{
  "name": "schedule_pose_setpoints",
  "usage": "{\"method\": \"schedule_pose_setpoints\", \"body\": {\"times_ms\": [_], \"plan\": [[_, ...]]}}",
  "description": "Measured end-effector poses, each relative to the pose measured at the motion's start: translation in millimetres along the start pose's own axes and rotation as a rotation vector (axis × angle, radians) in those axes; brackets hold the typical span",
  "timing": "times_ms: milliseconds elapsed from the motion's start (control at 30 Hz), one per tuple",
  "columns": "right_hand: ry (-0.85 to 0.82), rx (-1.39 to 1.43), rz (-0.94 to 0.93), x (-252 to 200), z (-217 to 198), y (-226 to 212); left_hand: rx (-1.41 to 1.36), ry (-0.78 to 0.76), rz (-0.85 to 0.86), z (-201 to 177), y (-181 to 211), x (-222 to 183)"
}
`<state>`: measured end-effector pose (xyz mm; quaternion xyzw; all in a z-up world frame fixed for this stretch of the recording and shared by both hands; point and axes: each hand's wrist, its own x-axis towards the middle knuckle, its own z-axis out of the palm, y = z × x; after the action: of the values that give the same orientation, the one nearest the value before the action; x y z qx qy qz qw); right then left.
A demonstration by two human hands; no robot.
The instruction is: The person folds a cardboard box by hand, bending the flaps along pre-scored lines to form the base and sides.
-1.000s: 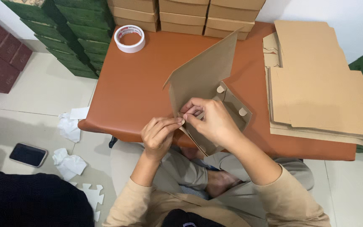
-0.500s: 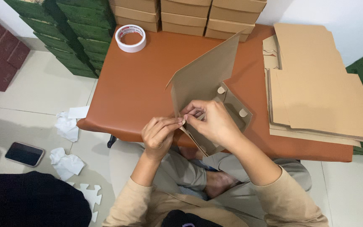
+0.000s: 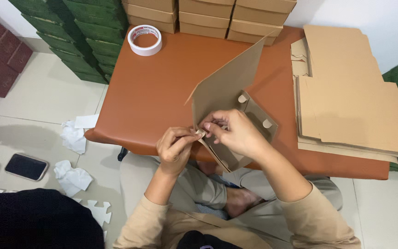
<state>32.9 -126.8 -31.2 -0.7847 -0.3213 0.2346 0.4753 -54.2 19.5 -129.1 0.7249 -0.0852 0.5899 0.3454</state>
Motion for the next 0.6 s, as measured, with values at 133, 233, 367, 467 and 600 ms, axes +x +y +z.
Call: {"method": "schedule_pose_setpoints", "body": {"times_ms": [133,233,367,467,600], "plan": [[-0.048,0.032,0.016,7,0,6,-0.054,-0.019,-0.076,-1,-1,-5],[-0.061,0.075,0.025,9,0,8,-0.098,-0.002,-0.153,-2,-2,-10],[-0.064,0.091,0.054,8,4,8,-0.12,0.076,-0.229,-5,3,-8],[-0.071,0.055,0.052,9,4,11,-0.075,0.05,-0.22,-11,5,-4],[-0.097,0.082,0.045,17,7,21,-0.056,0.022,-0.248,-11,10,-5]]}}
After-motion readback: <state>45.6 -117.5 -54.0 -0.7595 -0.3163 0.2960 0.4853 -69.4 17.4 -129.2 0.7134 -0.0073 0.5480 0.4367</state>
